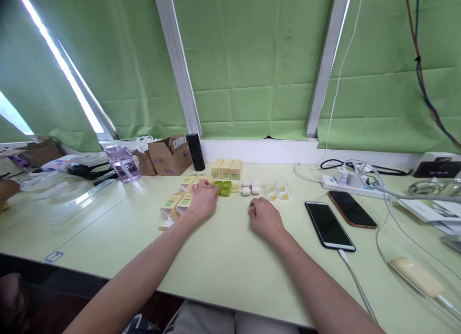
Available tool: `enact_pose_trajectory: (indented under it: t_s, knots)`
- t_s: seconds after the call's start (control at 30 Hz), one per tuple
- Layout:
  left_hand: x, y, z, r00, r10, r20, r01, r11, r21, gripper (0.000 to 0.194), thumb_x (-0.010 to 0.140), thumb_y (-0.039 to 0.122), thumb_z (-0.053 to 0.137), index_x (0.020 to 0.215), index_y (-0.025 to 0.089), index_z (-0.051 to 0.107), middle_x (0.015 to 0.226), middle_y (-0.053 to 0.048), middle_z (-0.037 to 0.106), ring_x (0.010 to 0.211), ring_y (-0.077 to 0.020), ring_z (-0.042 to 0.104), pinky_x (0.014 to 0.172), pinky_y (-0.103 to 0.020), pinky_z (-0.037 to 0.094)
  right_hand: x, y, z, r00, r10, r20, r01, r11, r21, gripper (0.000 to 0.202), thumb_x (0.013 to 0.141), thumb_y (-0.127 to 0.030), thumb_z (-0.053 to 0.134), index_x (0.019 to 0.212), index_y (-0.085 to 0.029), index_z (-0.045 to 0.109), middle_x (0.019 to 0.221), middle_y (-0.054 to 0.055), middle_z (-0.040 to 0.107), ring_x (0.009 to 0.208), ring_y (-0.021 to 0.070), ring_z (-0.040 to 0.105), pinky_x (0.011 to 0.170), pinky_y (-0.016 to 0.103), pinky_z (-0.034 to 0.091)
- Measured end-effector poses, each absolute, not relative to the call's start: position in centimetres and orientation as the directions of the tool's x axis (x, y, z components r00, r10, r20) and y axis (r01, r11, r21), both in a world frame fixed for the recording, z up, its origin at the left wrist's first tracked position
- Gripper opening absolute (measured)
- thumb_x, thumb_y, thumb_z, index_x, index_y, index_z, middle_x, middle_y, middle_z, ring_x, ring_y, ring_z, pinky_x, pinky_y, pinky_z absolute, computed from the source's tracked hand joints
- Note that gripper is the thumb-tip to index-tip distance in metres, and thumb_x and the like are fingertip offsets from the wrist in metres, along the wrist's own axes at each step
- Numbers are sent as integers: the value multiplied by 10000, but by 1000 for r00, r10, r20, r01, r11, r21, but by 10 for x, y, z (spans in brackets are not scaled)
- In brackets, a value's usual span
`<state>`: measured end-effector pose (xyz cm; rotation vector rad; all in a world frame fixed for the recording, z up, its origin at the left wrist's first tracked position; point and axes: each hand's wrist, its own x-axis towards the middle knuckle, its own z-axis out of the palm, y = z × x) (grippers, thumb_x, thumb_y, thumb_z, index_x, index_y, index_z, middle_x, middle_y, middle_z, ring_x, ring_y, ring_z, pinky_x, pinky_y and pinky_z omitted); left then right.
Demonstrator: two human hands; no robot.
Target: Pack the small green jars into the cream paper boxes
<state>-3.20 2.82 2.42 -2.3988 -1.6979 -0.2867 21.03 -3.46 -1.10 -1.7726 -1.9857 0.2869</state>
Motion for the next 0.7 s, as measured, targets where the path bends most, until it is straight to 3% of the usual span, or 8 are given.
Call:
enact_pose_trajectory:
  t_s: [0.17,0.3,0.7]
  knots:
    - [-28,25,22,352,900,259,936,-342,-82,428,892,249,606,1317,270,649,1291,-151,657,1333,-386,392,1097,-571,315,209,-35,-11,-78,975,207,883,164,-441,160,981,-210,587,1116,-198,672,1087,76,689,999,213,635,757,293,399]
    - [-26,24,21,371,884,285,928,-356,-105,314,949,208,530,1218,226,691,1261,-160,642,1314,-377,415,1077,-540,341,208,-36,-9,-77,977,201,887,159,-434,184,982,-229,596,1151,-200,662,1100,80,693,1029,227,635,758,298,396]
    - [-24,23,15,394,864,313,919,-374,-123,290,975,207,507,1165,208,726,1282,-161,613,1315,-363,396,1076,-529,359,206,-42,-1,-52,980,192,875,137,-464,276,966,-226,595,1240,-235,565,1093,65,702,971,218,628,668,291,335]
